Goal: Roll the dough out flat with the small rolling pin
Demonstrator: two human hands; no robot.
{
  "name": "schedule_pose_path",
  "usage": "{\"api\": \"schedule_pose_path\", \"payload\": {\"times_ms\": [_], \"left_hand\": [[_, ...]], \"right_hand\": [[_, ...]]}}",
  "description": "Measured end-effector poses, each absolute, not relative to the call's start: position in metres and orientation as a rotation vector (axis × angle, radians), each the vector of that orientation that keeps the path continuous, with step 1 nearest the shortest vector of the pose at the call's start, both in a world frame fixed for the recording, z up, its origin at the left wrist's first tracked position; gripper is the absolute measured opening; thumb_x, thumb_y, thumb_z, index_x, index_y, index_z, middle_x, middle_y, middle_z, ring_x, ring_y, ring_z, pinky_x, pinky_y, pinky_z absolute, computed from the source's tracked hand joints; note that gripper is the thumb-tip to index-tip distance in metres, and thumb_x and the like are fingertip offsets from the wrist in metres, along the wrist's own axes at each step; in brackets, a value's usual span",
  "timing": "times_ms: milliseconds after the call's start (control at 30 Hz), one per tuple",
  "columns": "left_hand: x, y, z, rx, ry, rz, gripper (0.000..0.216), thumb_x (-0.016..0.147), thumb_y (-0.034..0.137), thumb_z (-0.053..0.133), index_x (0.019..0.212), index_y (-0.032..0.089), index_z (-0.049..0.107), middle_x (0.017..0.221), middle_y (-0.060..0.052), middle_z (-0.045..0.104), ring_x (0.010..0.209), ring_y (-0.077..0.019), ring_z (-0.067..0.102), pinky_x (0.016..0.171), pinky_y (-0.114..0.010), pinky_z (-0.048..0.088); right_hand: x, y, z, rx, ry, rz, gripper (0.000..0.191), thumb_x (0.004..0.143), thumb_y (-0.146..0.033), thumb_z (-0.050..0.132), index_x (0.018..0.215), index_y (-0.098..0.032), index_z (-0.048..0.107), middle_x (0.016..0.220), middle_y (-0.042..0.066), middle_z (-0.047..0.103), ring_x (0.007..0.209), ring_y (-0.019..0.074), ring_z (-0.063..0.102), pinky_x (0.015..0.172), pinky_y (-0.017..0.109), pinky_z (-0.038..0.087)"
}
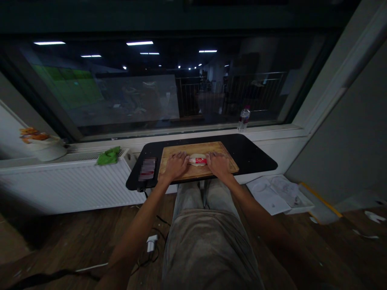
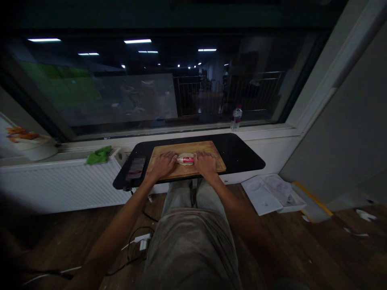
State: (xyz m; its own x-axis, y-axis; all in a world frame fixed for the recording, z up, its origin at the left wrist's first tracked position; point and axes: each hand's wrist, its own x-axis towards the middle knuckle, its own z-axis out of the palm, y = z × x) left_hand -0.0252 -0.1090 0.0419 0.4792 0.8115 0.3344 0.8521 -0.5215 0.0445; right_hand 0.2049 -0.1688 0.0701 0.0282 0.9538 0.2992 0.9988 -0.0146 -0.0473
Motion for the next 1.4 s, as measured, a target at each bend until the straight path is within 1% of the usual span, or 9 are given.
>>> {"api": "schedule_pose_path", "payload": {"times_ms": [67,200,367,500,667,867,1100,1267,1400], "left_hand": [[-0.025,-0.112,0.04,-2.571,-1.484,-0.494,0.052,0.122,0.04,0.025,0.143,0.023,0.069,0.157,-0.013,0.072,0.153,-0.0293,0.059,0.129,-0.05,0.041],[-0.026,-0.118,0.035,-2.529,-1.545,-0.54,0.054,0.122,0.042,0.026,0.15,0.02,0.066,0.161,-0.016,0.069,0.155,-0.03,0.059,0.131,-0.05,0.041],[-0.028,-0.124,0.028,-2.533,-1.532,-0.56,0.056,0.121,0.043,0.027,0.155,0.019,0.065,0.163,-0.016,0.068,0.159,-0.0304,0.057,0.133,-0.049,0.04],[-0.03,-0.127,0.022,-2.527,-1.532,-0.557,0.059,0.121,0.044,0.028,0.158,0.014,0.063,0.166,-0.019,0.065,0.161,-0.0312,0.055,0.136,-0.05,0.037],[-0.031,-0.128,0.017,-2.53,-1.521,-0.558,0.059,0.121,0.042,0.027,0.159,0.013,0.062,0.167,-0.02,0.064,0.163,-0.0308,0.053,0.138,-0.049,0.035],[-0.029,-0.119,0.017,-2.522,-1.534,-0.579,0.058,0.121,0.043,0.027,0.162,0.017,0.06,0.167,-0.017,0.064,0.163,-0.0305,0.053,0.137,-0.051,0.036],[-0.023,-0.109,0.027,-2.508,-1.61,-0.533,0.06,0.121,0.044,0.027,0.16,0.014,0.062,0.17,-0.018,0.061,0.166,-0.0331,0.048,0.138,-0.052,0.034],[-0.021,-0.099,0.033,-2.498,-1.605,-0.499,0.053,0.121,0.04,0.03,0.155,0.02,0.065,0.17,-0.016,0.061,0.165,-0.0335,0.047,0.136,-0.057,0.034],[-0.021,-0.09,0.039,-2.534,-1.548,-0.46,0.043,0.119,0.037,0.04,0.15,0.022,0.066,0.162,-0.015,0.066,0.157,-0.0316,0.055,0.132,-0.055,0.04]], "right_hand": [[0.205,-0.171,0.07,-2.06,-2.029,-0.267,0.062,0.124,-0.041,0.024,0.137,-0.012,0.078,0.139,0.026,0.079,0.128,0.0355,0.075,0.107,0.043,0.056],[0.206,-0.175,0.068,-2.034,-2.045,-0.273,0.065,0.123,-0.041,0.022,0.138,-0.01,0.077,0.138,0.026,0.079,0.128,0.0353,0.074,0.108,0.042,0.055],[0.208,-0.179,0.064,-2.013,-2.055,-0.269,0.063,0.123,-0.043,0.024,0.147,-0.012,0.073,0.141,0.024,0.078,0.129,0.0343,0.072,0.112,0.042,0.051],[0.208,-0.183,0.061,-1.986,-2.066,-0.287,0.06,0.123,-0.041,0.028,0.154,-0.012,0.07,0.148,0.023,0.075,0.134,0.0346,0.068,0.117,0.043,0.047],[0.209,-0.189,0.055,-1.958,-2.07,-0.304,0.058,0.123,-0.041,0.03,0.162,-0.013,0.064,0.158,0.022,0.07,0.142,0.0341,0.064,0.122,0.043,0.043],[0.211,-0.18,0.063,-1.931,-2.118,-0.289,0.058,0.124,-0.039,0.028,0.158,-0.012,0.067,0.157,0.02,0.071,0.141,0.0331,0.065,0.122,0.043,0.043],[0.213,-0.16,0.074,-1.939,-2.16,-0.278,0.058,0.123,-0.036,0.026,0.153,-0.012,0.069,0.153,0.021,0.073,0.144,0.0318,0.065,0.122,0.042,0.042],[0.211,-0.151,0.085,-1.985,-2.156,-0.266,0.058,0.123,-0.035,0.027,0.149,-0.012,0.073,0.149,0.021,0.076,0.141,0.0324,0.067,0.123,0.044,0.042],[0.211,-0.141,0.092,-2.018,-2.191,-0.247,0.059,0.122,-0.034,0.026,0.146,-0.011,0.074,0.148,0.022,0.077,0.14,0.0344,0.069,0.121,0.044,0.045]]}}
